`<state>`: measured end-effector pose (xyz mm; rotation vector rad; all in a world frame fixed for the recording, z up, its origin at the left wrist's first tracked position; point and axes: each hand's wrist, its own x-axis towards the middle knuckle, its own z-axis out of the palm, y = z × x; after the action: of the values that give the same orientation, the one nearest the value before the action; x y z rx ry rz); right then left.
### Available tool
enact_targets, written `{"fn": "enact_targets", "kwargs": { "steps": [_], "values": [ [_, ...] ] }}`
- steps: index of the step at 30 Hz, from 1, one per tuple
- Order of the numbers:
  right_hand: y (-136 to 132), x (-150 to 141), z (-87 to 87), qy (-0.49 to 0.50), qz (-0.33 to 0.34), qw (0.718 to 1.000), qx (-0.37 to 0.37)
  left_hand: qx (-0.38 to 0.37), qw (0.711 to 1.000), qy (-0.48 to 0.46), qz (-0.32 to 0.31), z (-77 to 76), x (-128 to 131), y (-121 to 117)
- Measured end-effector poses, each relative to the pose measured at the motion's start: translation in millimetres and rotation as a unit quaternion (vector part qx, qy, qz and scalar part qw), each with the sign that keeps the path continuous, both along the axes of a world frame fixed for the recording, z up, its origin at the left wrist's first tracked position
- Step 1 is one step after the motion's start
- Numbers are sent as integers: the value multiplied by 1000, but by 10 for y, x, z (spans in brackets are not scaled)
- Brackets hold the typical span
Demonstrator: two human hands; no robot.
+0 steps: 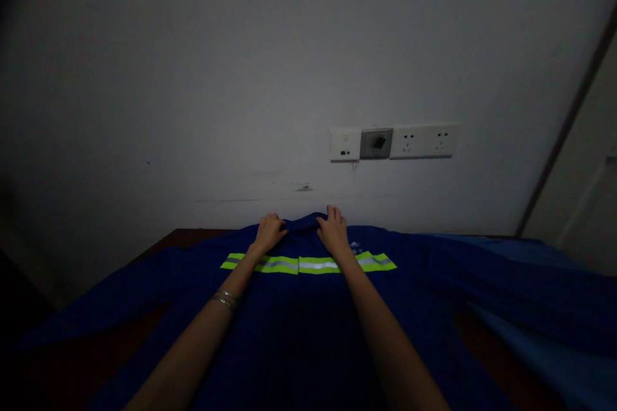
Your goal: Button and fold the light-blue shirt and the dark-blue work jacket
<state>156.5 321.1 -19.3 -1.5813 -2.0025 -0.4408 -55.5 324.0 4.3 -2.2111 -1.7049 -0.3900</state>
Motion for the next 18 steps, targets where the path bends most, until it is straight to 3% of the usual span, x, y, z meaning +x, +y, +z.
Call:
{"fn": "enact_targets", "kwargs": {
  "steps": [6, 11, 18],
  "values": [
    [80, -95, 47, -8, -3, 1000, 28, 45, 998, -18, -42, -141, 17, 10],
    [54, -195, 112, -10, -11, 999, 41, 49, 998, -37, -26, -200, 27, 9],
    [37, -219, 157, 2, 8, 1000, 6, 46, 998, -38, -30, 39, 5, -33]
  ]
}}
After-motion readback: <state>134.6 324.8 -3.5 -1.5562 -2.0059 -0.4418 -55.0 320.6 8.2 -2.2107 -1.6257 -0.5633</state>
